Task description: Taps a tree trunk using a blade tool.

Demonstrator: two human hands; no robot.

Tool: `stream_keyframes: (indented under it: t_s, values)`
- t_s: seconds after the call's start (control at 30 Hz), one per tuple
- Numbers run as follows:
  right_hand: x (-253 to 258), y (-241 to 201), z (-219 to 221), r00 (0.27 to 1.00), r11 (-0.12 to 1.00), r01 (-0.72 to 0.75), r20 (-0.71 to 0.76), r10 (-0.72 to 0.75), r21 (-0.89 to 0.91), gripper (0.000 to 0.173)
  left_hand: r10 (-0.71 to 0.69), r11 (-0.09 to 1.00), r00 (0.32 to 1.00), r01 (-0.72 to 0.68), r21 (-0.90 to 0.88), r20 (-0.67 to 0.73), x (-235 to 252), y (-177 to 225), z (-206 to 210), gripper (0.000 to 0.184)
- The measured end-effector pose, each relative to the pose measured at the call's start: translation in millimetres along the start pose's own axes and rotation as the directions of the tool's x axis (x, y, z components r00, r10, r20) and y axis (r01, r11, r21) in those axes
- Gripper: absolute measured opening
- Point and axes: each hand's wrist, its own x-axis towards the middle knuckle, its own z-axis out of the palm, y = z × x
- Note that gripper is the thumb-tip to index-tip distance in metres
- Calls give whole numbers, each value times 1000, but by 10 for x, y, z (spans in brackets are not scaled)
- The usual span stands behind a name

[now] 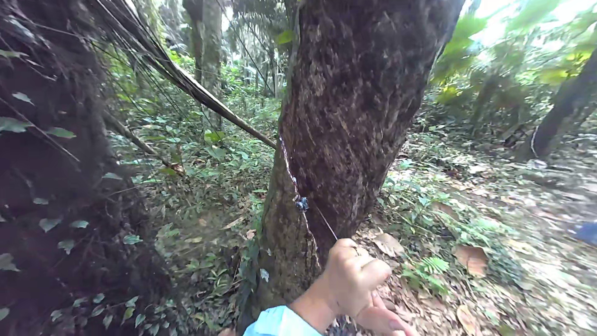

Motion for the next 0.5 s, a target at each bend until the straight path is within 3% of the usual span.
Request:
stream_keyframes:
  t_s: [0.03, 0.07, 0.1, 0.17, 0.23, 0.33, 0.37, 0.4, 0.5]
  values:
    - [45, -123, -57, 985, 987, -156, 70, 157, -23, 49, 22, 999, 1000, -21, 25, -19, -42, -18, 60, 77]
    - [81, 22, 44, 990, 990, -137, 10, 138, -39, 46, 45, 998, 999, -44, 54, -27, -86, -43, 117, 73]
    - [137, 411, 317, 982, 996, 11, -189, -27, -87, 41, 63, 995, 998, -61, 75, -28, -140, -68, 191, 67]
    - [461, 937, 804, 875, 961, 231, -399, -273, -150, 31, 76, 986, 997, -77, 151, 15, -332, -168, 188, 57]
    - [889, 1150, 1112, 771, 931, 320, -523, -362, -173, 21, 56, 968, 996, -70, 242, 66, -500, -297, 195, 55]
    - [1364, 1102, 1216, 484, 880, 410, -761, -431, -238, 14, -7, 951, 998, 26, 308, -63, -505, -405, 273, 56]
    - [1424, 999, 1209, 432, 857, 461, -786, -442, -228, 17, -25, 945, 992, 65, 321, -127, -450, -362, 201, 51]
    - [1400, 938, 1246, 415, 834, 512, -790, -451, -208, 19, -35, 940, 984, 93, 328, -177, -411, -253, 100, 41]
    - [1144, 1044, 1431, 457, 790, 594, -745, -486, -151, 35, -72, 911, 960, 173, 373, -269, -401, 62, -274, 20]
